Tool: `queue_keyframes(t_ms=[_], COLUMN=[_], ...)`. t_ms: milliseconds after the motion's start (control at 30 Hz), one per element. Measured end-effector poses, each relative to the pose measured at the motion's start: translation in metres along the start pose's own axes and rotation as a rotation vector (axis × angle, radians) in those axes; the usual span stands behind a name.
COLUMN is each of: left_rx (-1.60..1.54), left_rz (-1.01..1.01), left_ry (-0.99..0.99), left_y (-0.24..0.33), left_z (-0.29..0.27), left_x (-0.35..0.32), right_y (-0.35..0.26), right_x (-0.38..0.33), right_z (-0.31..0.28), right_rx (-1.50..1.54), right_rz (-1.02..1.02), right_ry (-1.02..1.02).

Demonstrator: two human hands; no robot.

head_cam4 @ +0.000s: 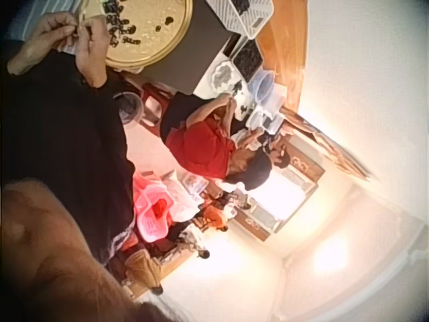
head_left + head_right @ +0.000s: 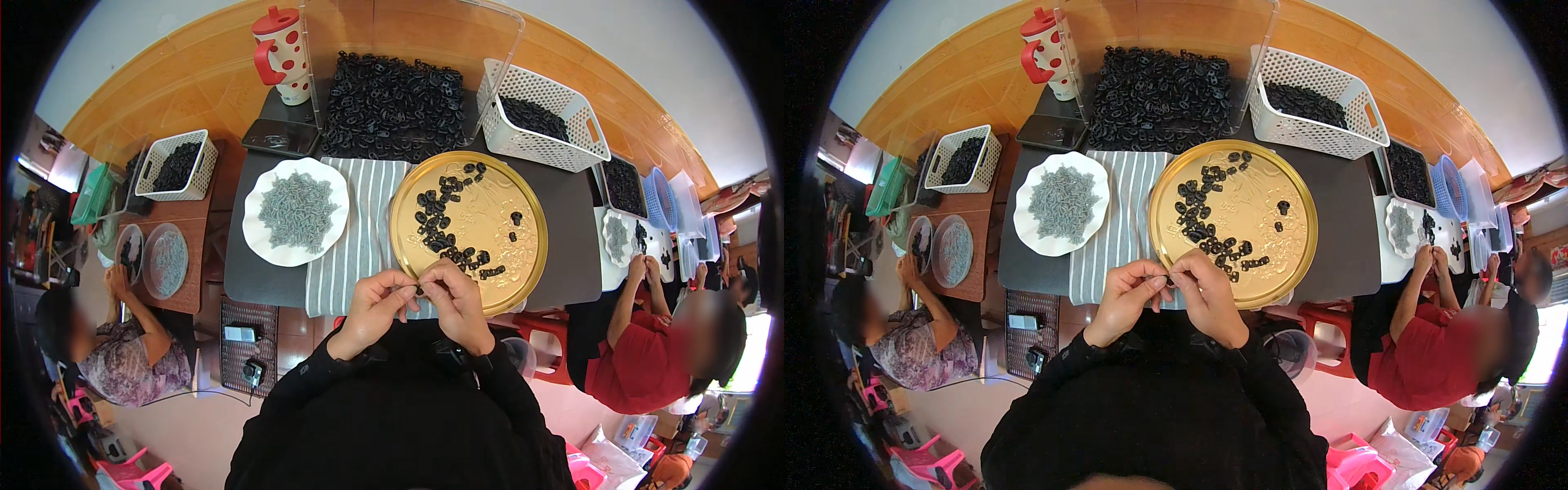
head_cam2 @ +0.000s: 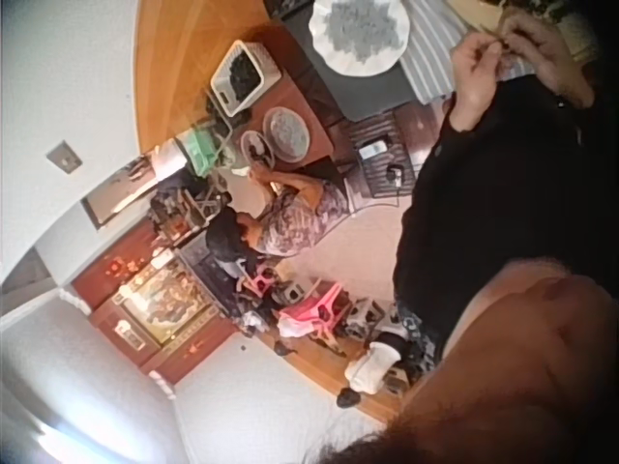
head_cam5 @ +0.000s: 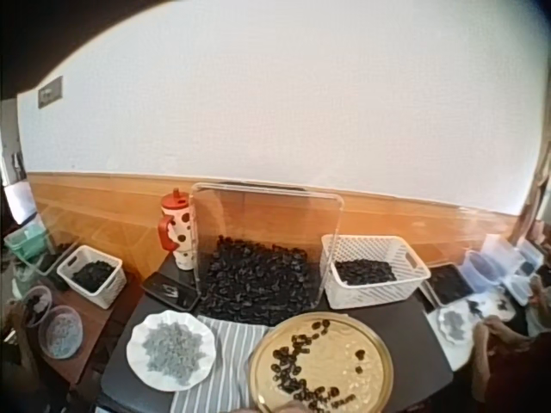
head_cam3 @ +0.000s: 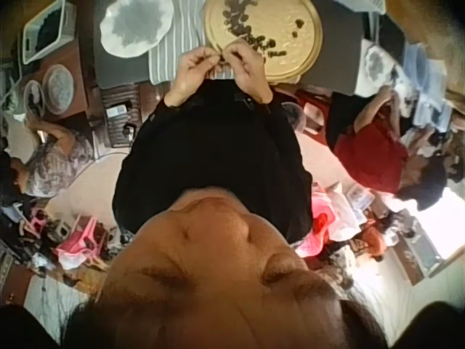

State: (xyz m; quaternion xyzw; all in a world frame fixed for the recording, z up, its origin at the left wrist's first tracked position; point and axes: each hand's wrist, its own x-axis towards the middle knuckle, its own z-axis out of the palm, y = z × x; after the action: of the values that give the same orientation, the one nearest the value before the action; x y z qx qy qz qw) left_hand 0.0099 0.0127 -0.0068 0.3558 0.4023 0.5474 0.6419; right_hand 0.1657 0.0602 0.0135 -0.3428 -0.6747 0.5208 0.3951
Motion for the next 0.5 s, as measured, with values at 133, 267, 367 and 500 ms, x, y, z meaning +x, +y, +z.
queue_keyframes(t_ms=[133, 267, 367, 500], left_rx=[0.0, -0.004, 0.009, -0.004], left_rz=[-0.001, 0.025, 0.058, 0.06], left_ry=[0.032, 0.045, 0.045, 0.043], left_y=[0.0008, 0.002, 0.0021, 0.0023], left_z=[0.0009, 0.0026, 0.0039, 0.0028], left_x=[-0.0018, -0.003, -0.005, -0.0063], right_y=[-0.0005, -0.0018, 0.0, -0.004], right_x=[-0.0014, -0.0029, -0.0054, -0.0077], right_z=[-0.0002, -0.0009, -0.0007, 0.0033], right_rx=[-0.064, -0.085, -0.057, 0.058], right_rz=[-0.029, -0.042, -0.013, 0.058], right_ry=[0.013, 0.008, -0.026, 0.019])
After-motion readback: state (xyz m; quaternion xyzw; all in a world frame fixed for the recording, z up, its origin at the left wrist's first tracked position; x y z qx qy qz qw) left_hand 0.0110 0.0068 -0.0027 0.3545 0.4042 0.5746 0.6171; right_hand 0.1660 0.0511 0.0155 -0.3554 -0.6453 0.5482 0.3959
